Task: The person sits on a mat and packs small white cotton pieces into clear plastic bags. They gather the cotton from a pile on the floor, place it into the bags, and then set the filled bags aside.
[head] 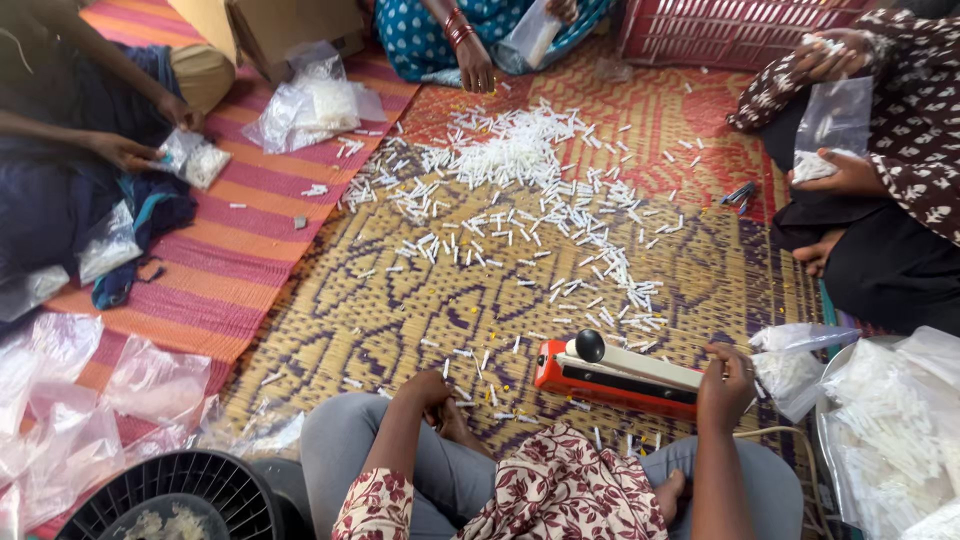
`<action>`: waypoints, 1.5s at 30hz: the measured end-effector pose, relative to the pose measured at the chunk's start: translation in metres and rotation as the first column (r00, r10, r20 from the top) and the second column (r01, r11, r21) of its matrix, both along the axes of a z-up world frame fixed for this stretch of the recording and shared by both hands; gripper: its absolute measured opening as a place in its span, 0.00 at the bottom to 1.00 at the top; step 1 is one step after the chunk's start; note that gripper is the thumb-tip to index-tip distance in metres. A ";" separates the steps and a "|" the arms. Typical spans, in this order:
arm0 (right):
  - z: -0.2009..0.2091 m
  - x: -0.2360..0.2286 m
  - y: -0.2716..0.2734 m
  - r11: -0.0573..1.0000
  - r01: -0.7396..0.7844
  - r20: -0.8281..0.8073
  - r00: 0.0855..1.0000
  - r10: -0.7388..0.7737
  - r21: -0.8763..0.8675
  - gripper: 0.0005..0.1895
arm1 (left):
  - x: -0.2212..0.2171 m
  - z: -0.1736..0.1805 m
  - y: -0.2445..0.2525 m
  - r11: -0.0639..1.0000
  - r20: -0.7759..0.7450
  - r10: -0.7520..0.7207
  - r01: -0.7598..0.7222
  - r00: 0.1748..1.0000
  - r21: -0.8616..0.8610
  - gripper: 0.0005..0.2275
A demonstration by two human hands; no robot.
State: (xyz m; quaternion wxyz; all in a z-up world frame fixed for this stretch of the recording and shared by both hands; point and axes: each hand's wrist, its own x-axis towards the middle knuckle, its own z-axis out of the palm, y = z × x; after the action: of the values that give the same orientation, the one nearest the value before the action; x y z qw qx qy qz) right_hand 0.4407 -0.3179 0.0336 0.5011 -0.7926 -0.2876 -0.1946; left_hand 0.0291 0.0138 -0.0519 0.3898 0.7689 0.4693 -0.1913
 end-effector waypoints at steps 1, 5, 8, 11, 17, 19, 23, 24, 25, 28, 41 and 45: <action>0.008 -0.010 -0.005 1.000 -0.010 0.012 1.000 0.010 0.023 0.10 | -0.001 0.000 -0.001 0.999 -0.011 0.013 -0.013 1.000 -0.032 0.18; 0.045 -0.078 -0.005 0.983 -0.126 0.243 0.966 0.091 0.132 0.10 | 0.004 0.009 -0.003 0.995 -0.028 -0.043 0.041 0.999 -0.087 0.24; 0.054 -0.150 0.013 0.857 -0.515 0.088 0.854 0.514 -0.011 0.11 | 0.010 0.016 -0.003 0.996 -0.095 -0.072 0.067 0.993 -0.052 0.31; 0.033 -0.219 0.028 0.423 -0.857 -0.335 0.507 0.794 -0.294 0.12 | 0.011 0.014 -0.008 0.995 -0.116 -0.013 0.001 0.993 -0.101 0.33; -0.011 -0.246 0.063 0.047 -0.840 -0.702 0.481 0.525 -0.541 0.17 | 0.013 -0.003 -0.009 0.969 -0.126 -0.196 0.211 0.973 0.125 0.25; -0.016 -0.240 0.079 0.018 -0.838 -0.703 0.470 0.533 -0.546 0.17 | 0.015 -0.014 -0.008 0.955 -0.146 -0.219 0.243 0.965 0.172 0.22; -0.022 -0.241 0.108 0.041 -0.783 -0.660 0.549 0.513 -0.620 0.15 | 0.020 -0.037 -0.006 0.959 -0.151 -0.217 0.239 0.964 0.152 0.15; -0.024 -0.243 0.116 0.123 -0.751 -0.582 0.595 0.555 -0.649 0.14 | 0.021 -0.039 -0.004 0.958 -0.144 -0.218 0.240 0.965 0.159 0.14; -0.029 -0.248 0.125 0.194 -0.747 -0.506 0.593 0.626 -0.636 0.15 | 0.020 -0.040 -0.001 0.959 -0.127 -0.202 0.222 0.971 0.174 0.13; -0.052 -0.257 0.137 0.320 -0.763 -0.358 0.573 0.737 -0.562 0.18 | 0.014 -0.035 0.001 0.962 -0.013 -0.098 0.098 0.995 0.256 0.13; -0.100 -0.204 0.133 0.474 -0.783 -0.252 0.593 0.765 -0.404 0.10 | -0.029 0.032 0.056 0.638 0.058 0.184 -0.165 0.981 0.752 0.14; -0.086 -0.210 0.111 0.438 -0.793 -0.332 0.585 0.740 -0.422 0.08 | -0.137 0.077 0.112 0.538 -0.210 0.451 -0.076 0.867 0.840 0.21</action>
State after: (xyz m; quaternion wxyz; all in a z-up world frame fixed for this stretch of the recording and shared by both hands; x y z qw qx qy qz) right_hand 0.2303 -0.2067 -0.0520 0.3080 -0.6883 -0.6317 0.1799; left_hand -0.1076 0.1260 0.0253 -0.0848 0.7208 0.6863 -0.0475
